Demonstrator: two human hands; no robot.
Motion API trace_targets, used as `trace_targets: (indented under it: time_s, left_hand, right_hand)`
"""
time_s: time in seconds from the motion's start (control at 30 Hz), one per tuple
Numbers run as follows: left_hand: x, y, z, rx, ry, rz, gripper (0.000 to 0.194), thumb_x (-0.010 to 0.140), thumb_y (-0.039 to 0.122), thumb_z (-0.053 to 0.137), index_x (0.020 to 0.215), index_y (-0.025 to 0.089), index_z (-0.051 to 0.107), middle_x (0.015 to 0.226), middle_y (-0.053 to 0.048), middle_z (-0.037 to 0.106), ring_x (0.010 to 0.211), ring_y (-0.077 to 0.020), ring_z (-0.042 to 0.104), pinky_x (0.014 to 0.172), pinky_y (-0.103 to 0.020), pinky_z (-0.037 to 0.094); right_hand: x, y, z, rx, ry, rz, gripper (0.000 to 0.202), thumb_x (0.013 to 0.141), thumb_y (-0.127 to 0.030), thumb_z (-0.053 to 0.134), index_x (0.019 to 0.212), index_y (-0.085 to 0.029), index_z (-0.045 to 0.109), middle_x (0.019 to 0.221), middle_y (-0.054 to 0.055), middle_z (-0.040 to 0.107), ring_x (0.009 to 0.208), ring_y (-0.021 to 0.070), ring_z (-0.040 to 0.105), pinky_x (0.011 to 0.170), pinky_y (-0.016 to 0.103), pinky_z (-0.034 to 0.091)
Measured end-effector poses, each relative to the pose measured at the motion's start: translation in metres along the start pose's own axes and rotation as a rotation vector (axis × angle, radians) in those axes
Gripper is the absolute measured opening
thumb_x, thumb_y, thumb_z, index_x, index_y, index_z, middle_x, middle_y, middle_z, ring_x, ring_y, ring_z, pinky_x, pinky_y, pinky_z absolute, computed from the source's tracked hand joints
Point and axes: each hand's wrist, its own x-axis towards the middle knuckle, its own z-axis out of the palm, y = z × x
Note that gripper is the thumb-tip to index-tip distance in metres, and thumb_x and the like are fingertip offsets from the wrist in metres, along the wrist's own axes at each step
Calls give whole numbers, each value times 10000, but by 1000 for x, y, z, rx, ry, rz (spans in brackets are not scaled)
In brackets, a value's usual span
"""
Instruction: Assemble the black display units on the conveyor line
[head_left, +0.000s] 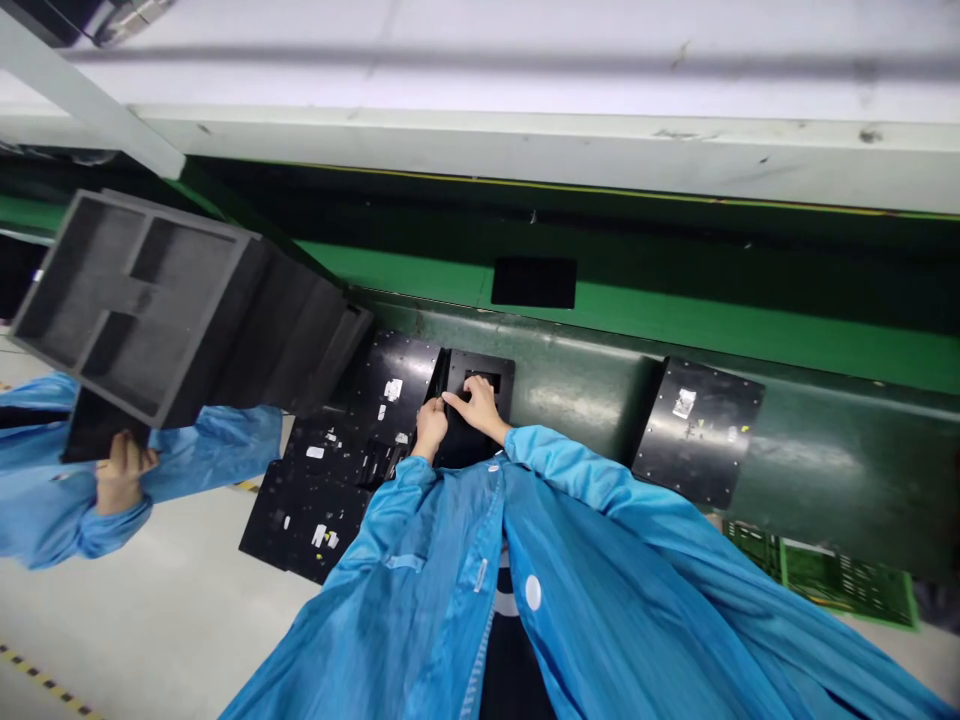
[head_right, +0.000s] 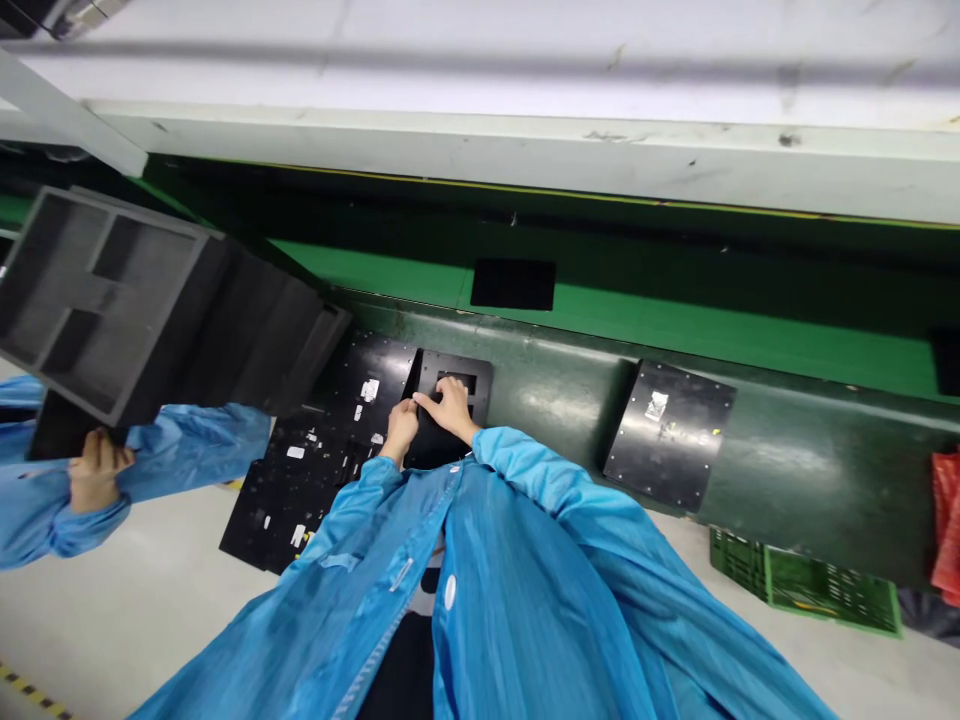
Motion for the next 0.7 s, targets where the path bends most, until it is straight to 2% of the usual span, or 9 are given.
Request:
trace_targets:
  time_s: [0.1,0.2,0.3,0.37,0.47,0.57,0.7]
  left_hand:
    - [5,1,-1,-59,-38,51,301,1004,366,519,792,224,680,844,-88,737,861,-273,665,833,-359,474]
    - [11,4,-1,-48,-49,52,327,1016,391,524,771,226,664,803,-72,720,819,-256,652,806,-341,465]
    - [15,7,-3,77,6,98,353,1060,394,484,809,226,667,830,-87,722,831,-260,663,798,-332,452]
    - [19,9,-13,170,93,140,349,1082,391,463,869,222,682,878,-114,734,859,-273,677,806,-337,443]
    - [33,5,-45,238,269,187,327,1083,365,451,919,214,689,907,-133,733,858,-278,672,807,-345,433]
    - [62,-8,-92,235,423,173,310,1055,336,452,870,210,667,852,-108,702,817,-260,633,784,-342,430]
    - [107,-34,-146,179,489,106,295,1012,311,462,775,218,609,707,-47,603,794,-242,594,770,-330,448]
  right_hand:
    - [-9,-5,-9,-26,38,-17,546,899,-728,732,861,-259,455,969,42,600,981,260,557,876,370,405]
    - [-17,-11,-17,-81,147,49,578,829,-738,791,879,-262,467,985,59,601,1000,287,567,887,395,423]
    - [-23,-13,-27,-64,267,126,584,767,-702,848,883,-265,479,979,72,608,1002,310,577,893,423,453]
    - [-27,-12,-36,35,343,186,561,756,-666,858,887,-268,485,943,58,610,954,299,586,876,429,477]
    - [-32,-4,-55,269,440,286,467,785,-598,819,932,-263,528,906,32,628,891,270,597,845,413,504]
    - [-30,7,-75,491,512,343,359,798,-510,757,992,-260,587,943,15,664,920,248,610,869,380,516]
    - [-13,24,-97,793,512,287,258,756,-433,699,937,-263,630,926,-11,664,944,220,618,918,348,513]
